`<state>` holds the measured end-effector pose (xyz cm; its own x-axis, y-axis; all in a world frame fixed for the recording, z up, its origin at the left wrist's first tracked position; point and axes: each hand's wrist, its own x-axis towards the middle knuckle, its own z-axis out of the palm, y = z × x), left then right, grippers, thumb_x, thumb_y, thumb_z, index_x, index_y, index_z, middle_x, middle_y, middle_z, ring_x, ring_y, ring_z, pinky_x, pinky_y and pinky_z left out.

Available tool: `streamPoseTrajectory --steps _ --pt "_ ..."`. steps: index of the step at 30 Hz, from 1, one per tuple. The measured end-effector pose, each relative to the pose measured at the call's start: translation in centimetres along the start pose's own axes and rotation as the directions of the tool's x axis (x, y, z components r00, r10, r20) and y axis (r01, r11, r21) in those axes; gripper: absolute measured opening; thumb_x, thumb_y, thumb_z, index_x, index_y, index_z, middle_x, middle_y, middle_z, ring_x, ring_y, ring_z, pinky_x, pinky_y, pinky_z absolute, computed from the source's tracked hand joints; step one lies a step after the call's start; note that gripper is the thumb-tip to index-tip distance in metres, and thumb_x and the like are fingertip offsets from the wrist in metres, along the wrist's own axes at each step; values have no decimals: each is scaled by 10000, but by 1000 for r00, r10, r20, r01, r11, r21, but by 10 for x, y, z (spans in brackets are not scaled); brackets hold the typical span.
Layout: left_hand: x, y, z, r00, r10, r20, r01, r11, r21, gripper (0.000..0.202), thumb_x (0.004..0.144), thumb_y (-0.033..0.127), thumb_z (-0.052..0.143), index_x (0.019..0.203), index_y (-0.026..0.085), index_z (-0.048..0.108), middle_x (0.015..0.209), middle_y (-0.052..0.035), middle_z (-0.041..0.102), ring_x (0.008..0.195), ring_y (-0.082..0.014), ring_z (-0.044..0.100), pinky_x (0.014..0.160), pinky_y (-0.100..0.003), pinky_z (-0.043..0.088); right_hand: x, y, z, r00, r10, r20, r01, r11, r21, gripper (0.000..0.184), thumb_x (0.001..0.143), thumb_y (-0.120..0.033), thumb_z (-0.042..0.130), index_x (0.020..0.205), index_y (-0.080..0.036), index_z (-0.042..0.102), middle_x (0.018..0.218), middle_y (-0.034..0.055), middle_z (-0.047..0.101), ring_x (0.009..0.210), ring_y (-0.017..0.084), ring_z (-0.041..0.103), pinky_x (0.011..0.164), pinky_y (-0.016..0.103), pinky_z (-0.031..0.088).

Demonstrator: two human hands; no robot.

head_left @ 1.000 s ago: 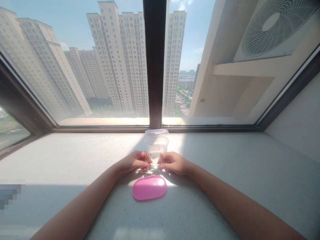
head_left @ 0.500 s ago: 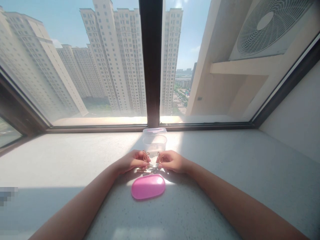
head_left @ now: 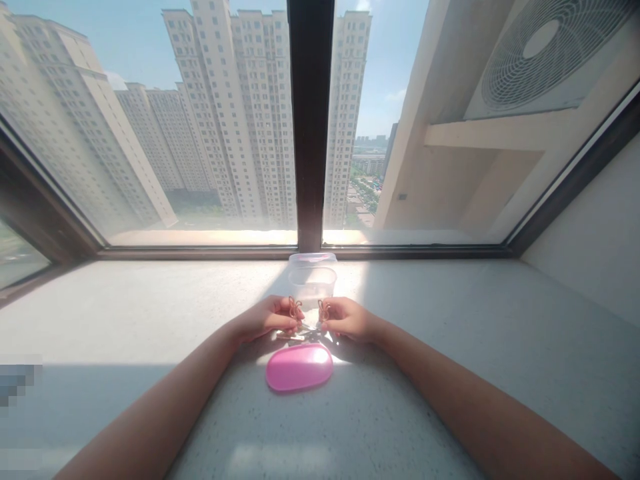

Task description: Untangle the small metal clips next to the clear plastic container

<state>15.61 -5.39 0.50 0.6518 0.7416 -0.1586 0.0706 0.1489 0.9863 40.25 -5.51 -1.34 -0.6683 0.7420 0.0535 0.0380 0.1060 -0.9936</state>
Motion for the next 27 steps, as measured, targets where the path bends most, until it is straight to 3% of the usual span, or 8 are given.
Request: streamPoseTrajectory --steps 27 --pt "0 2 -1 1000 -1 23 0 1000 27 230 748 220 733 931 106 651 725 -41 617 640 -138 538 593 -263 383 -1 -4 1 1000 9 5 -9 999 -33 246 748 -333 712 759 -152 546 554 -37 524 460 94 467 430 208 367"
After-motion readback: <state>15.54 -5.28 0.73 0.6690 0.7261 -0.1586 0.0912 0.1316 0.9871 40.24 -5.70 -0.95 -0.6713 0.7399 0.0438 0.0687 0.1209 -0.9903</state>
